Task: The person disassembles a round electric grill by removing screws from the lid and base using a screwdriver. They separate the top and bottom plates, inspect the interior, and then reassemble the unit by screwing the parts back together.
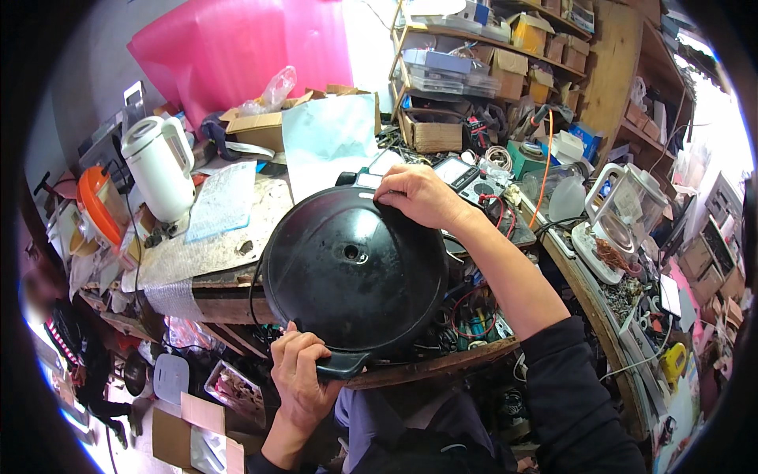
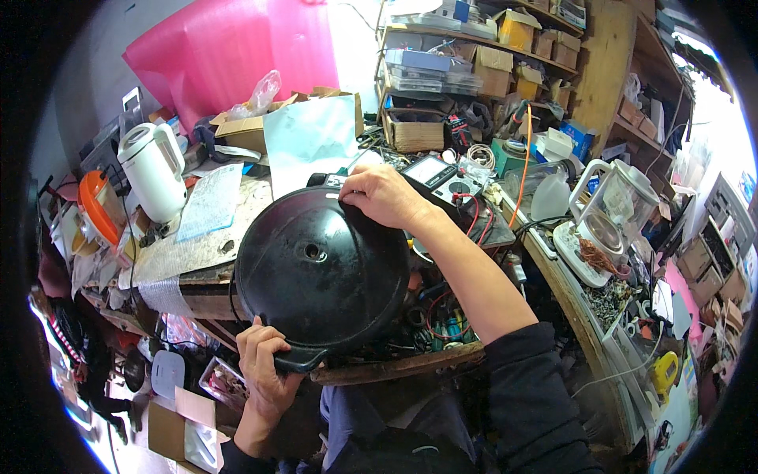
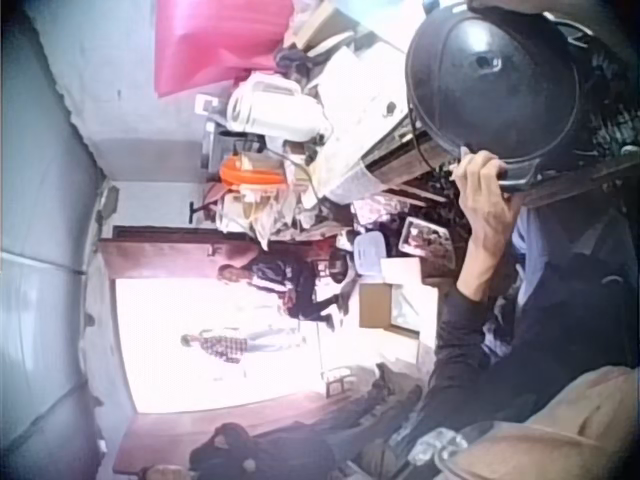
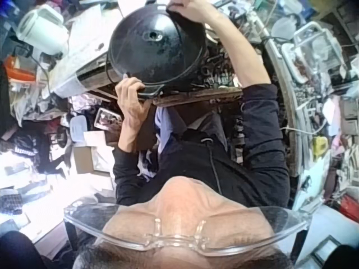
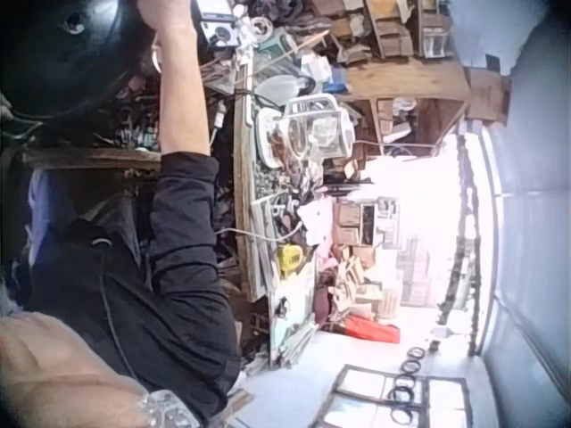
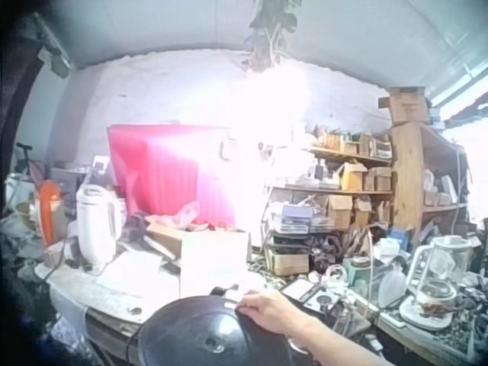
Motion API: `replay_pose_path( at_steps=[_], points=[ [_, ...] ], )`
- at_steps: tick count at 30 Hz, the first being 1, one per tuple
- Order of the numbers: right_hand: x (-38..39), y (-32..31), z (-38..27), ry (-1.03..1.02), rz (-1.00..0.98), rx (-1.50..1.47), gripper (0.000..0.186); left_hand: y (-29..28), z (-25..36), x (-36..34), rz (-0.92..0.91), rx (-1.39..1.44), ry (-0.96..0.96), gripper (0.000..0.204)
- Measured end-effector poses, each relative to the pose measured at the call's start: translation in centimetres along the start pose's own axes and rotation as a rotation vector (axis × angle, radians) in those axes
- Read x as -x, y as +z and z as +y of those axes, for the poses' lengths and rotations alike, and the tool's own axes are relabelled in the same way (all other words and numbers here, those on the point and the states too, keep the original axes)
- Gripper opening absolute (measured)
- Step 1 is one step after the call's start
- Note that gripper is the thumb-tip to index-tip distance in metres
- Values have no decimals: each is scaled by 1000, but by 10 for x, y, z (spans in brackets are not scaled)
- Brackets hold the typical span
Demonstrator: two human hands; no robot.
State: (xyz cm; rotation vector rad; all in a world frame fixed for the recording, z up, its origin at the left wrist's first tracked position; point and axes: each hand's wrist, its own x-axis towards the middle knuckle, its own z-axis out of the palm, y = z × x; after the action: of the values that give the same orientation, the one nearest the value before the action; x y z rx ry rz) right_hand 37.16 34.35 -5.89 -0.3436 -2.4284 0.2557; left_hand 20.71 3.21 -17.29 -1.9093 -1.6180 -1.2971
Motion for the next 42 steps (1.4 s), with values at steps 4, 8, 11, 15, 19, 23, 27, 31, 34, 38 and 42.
replay_pose_path(
  at_steps=[4, 8, 11, 15, 19, 23, 27, 31, 34, 38, 42],
  points=[
    [-1, 2, 1, -30, 22, 35, 11, -1, 1, 0, -1, 2, 4, 43],
    [-5, -3, 1, 14, 19, 106, 14, -3, 2, -3, 9, 6, 6, 41],
    [-2, 1, 14, 56, 117, 169, 23, -1, 2, -3, -1, 11, 7, 39],
    [-5, 1, 17, 12, 74, 271, 23, -1, 0, 0, -12, 2, 15, 42],
    [-7, -2, 16, -38, 12, 310, 19, 0, 0, -2, 10, 3, 16, 43],
    [-8, -6, 21, -62, -23, 327, 15, 0, 2, -4, 19, 19, 7, 40],
    [-13, -9, 12, -25, -56, 414, 14, -2, 2, -3, 17, 16, 0, 40],
    [-12, -12, 23, -18, -27, 427, 17, 1, 1, -4, 20, 14, 12, 39],
    [-17, -14, 19, -20, -30, 413, 18, 1, -1, -1, 11, 10, 16, 39],
    [-30, -10, 9, -10, -62, 468, 19, -2, -1, -1, 10, 1, 15, 39],
    [-34, -16, 10, 49, -139, 459, 16, -1, -1, -3, 12, 22, 19, 40]
  ],
)
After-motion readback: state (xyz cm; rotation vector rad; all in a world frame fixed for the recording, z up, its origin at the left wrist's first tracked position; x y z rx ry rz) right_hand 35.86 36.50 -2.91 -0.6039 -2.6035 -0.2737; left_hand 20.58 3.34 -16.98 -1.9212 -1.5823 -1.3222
